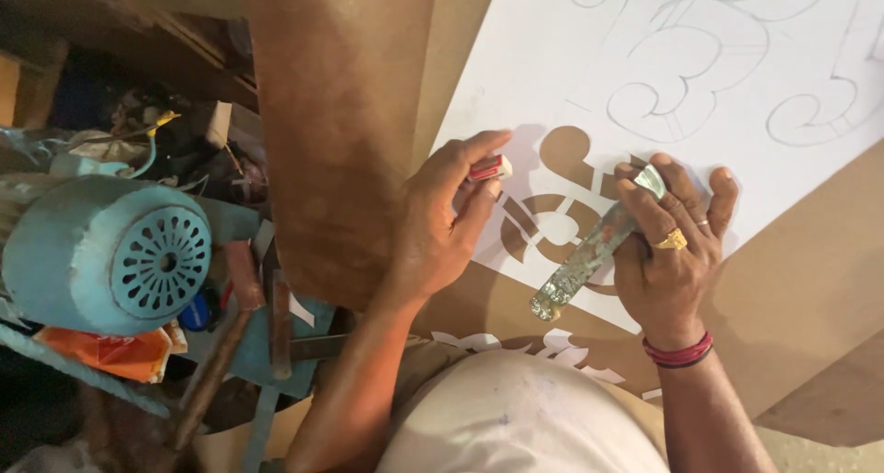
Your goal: Using a craft knife to cut out characters and shapes from a white stencil sheet on a brown board.
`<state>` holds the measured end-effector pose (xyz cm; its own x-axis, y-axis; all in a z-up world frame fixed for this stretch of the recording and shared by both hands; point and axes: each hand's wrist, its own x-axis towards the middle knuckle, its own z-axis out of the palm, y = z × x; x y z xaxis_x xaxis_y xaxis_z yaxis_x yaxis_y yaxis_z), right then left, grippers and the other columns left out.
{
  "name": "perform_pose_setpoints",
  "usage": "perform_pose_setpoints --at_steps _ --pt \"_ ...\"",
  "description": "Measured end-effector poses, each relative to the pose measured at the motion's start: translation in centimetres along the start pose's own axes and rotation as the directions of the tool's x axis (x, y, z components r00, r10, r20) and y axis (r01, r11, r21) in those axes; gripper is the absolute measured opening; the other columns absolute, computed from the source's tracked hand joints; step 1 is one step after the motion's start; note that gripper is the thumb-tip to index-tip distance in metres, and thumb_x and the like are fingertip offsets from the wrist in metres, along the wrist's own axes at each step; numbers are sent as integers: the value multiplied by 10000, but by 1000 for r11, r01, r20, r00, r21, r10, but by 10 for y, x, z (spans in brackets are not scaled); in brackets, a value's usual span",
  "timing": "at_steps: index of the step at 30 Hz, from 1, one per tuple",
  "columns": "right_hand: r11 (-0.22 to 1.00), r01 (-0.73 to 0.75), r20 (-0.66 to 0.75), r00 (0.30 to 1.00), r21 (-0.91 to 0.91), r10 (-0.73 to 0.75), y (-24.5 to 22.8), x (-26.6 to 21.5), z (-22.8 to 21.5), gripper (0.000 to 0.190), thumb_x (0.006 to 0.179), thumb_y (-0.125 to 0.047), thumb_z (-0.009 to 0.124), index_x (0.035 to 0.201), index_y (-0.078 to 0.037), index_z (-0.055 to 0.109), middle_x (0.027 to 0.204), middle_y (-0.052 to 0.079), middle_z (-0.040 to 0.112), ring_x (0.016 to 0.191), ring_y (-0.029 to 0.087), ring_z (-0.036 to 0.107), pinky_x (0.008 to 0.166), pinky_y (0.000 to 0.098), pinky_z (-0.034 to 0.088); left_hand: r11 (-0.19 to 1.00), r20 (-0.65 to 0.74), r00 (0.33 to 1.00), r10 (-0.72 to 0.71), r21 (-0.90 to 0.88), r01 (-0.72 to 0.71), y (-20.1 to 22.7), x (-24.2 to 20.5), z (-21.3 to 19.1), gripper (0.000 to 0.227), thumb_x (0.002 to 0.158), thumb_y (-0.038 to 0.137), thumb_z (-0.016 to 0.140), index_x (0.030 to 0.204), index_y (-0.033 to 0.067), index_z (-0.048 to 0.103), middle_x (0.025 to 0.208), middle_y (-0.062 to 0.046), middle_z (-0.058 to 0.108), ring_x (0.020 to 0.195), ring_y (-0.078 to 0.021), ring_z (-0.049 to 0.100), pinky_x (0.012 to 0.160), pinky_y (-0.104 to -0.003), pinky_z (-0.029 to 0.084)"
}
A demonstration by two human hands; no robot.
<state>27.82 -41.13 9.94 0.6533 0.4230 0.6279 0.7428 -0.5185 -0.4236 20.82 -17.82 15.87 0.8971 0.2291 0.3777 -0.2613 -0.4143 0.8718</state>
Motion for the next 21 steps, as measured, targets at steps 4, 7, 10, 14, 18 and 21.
perform_pose_setpoints --at_steps 4,7,10,14,18,21 --pt "1000 -5 4 1000 0 5 0 1 -2 460 857 102 535 1269 -81 627 1302 91 728 1435 309 591 1286 532 211 998 62 997 47 31 -49 6 2 -2 314 1014 -58 583 1307 48 624 1065 -89 683 946 -170 660 848 -285 562" --pt "1000 -2 7 1000 4 2 0 1 -1 472 852 103 537 1278 -79 631 1292 94 726 1425 310 589 1305 548 207 999 52 999 -7 44 4 1 0 0 238 1032 -36 603 1251 55 627 1081 -72 718 911 -165 676 806 -277 566" --pt "1000 0 10 1000 4 0 1 1 -2 493 839 107 536 1282 -82 640 1288 94 727 1419 309 591 1303 549 202 996 4 996 -86 -21 86 -5 0 5 180 1058 14 626 1230 51 587 1133 -43 741 940 -141 715 810 -265 589" --pt "1000 6 15 1000 6 -6 1 1 -1 498 841 106 546 1288 -88 646 1295 90 729 1423 304 587 1306 547 197 999 -40 999 24 32 -23 5 6 5 204 1078 10 615 1274 60 589 1177 -55 680 992 -151 713 834 -281 600" --pt "1000 3 23 1000 1 -3 2 0 -2 463 867 95 566 1281 -93 648 1304 82 729 1430 296 583 1307 540 192 976 -35 989 145 166 -138 13 12 9 222 1074 3 623 1283 75 617 1165 -68 650 986 -153 712 830 -296 611" --pt "1000 -10 38 999 -7 10 0 1 -2 432 875 76 580 1265 -95 649 1314 81 726 1434 297 578 1309 541 190 956 -40 983 179 241 -164 7 17 16 170 1049 36 687 1206 79 638 1058 -58 666 878 -153 698 733 -300 575"
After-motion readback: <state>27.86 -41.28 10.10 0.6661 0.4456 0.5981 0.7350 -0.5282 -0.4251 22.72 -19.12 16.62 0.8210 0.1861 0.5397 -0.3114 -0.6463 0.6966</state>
